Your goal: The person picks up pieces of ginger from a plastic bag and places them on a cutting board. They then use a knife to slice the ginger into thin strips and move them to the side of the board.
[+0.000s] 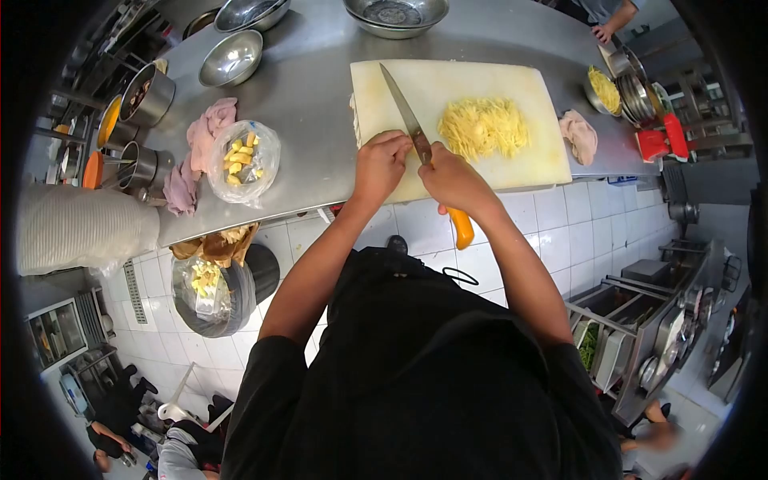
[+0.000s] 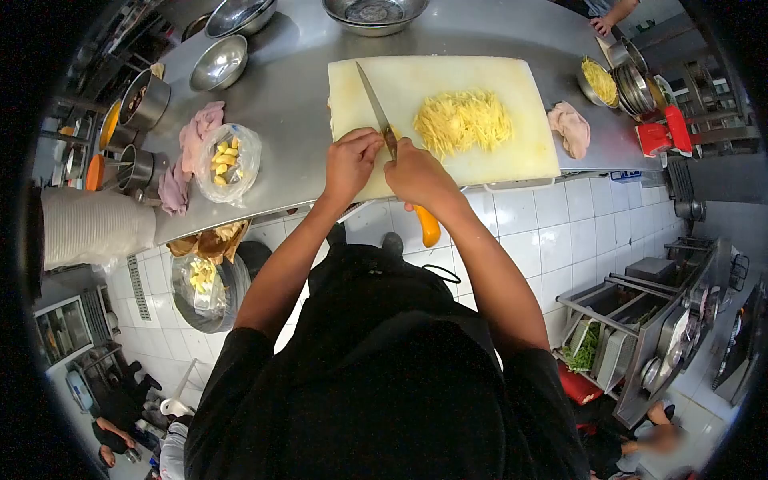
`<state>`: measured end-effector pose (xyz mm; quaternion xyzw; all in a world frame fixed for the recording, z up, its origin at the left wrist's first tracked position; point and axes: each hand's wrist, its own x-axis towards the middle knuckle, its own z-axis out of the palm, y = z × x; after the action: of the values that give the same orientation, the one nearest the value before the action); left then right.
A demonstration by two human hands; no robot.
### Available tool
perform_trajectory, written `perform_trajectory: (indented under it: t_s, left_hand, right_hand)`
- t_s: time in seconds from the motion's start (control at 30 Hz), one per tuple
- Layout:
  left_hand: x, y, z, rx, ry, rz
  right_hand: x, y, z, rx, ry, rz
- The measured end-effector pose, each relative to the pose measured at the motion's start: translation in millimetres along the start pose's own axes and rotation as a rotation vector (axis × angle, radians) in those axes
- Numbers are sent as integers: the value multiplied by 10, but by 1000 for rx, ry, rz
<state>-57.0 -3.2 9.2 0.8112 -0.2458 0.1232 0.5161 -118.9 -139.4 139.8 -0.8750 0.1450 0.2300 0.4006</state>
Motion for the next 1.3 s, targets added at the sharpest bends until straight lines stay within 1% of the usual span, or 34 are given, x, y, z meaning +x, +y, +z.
perform_trajectory:
  t_s: [0.1, 0.23, 0.43, 0.63, 1.03, 1.2, 1.3]
  left_hand:
    - [10, -6, 4, -5, 1, 13]
    - [8, 5, -7, -28, -15, -10]
    - [0, 16, 2, -34, 15, -24]
    - [12, -7, 10, -28, 20, -12]
    - [14, -10, 17, -91, 37, -90]
    - [37, 19, -7, -87, 10, -150]
    - [29, 47, -15, -92, 16, -165]
  right_hand:
    - [-98, -62, -73, 3, -39, 55]
    - [-117, -71, -55, 7, -34, 59]
    - [-102, -36, 6, -1, -23, 48]
    - [-105, -49, 14, -3, -18, 45]
    - [-105, -37, 10, 17, -14, 33]
    - [-102, -30, 30, 21, -8, 34]
    - [-24, 20, 114, 0, 22, 8]
